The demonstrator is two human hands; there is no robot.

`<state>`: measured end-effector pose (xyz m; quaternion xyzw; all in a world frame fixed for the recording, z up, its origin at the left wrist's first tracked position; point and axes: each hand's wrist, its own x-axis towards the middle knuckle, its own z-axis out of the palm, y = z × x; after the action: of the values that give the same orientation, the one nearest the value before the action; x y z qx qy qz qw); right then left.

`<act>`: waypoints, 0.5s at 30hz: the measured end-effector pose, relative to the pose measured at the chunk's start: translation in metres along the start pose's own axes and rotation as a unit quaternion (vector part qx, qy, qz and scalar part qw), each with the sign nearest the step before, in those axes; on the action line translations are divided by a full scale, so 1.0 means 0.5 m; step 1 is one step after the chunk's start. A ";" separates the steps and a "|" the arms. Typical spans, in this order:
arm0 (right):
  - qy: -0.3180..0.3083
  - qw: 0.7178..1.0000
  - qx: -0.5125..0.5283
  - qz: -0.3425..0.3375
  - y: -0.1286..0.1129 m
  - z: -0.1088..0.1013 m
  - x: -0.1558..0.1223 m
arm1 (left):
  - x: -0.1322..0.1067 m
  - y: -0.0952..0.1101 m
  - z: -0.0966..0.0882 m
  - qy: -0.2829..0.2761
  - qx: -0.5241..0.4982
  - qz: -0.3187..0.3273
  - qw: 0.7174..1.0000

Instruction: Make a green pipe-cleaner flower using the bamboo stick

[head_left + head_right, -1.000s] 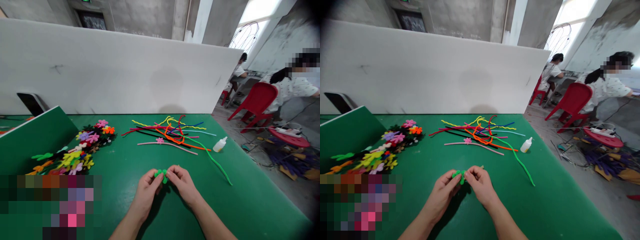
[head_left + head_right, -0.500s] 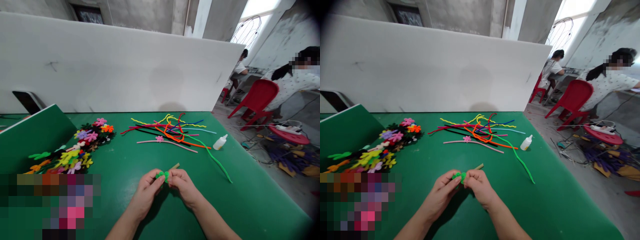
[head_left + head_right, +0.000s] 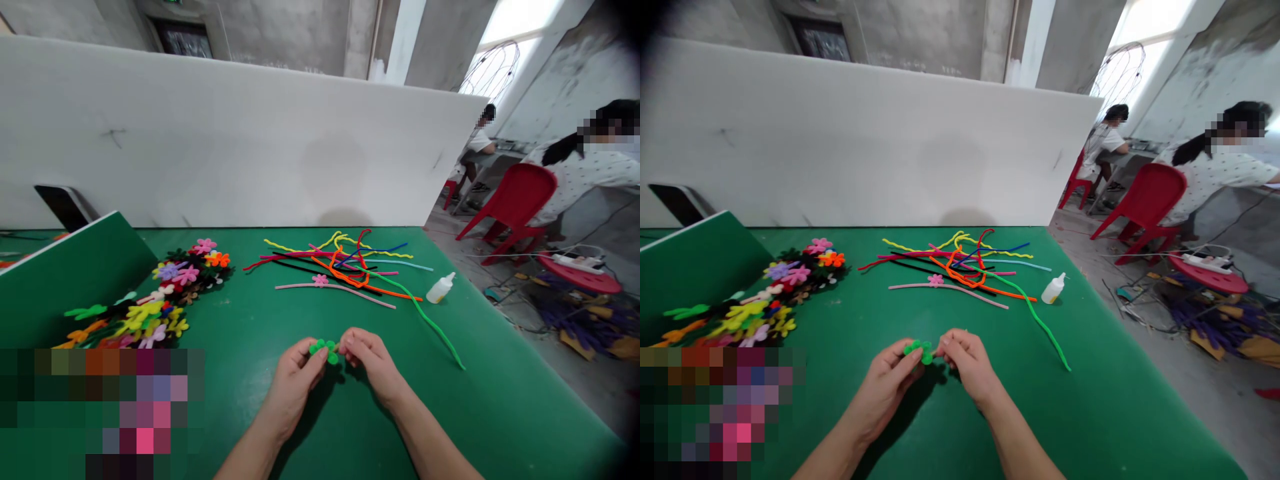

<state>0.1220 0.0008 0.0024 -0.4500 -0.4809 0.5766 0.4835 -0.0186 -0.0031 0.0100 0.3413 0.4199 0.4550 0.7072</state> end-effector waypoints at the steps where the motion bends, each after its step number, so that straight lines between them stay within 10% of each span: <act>1: -0.002 1.000 -0.004 -0.006 -0.001 0.000 0.000 | 0.000 0.000 0.000 0.001 0.007 -0.004 1.000; 15: 0.030 0.999 -0.015 -0.038 0.006 0.022 -0.004 | 0.006 -0.002 0.001 0.017 0.072 0.019 0.997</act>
<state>0.1110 -0.0029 0.0008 -0.4561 -0.4916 0.5367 0.5121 -0.0172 -0.0008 0.0085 0.3918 0.4573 0.4426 0.6644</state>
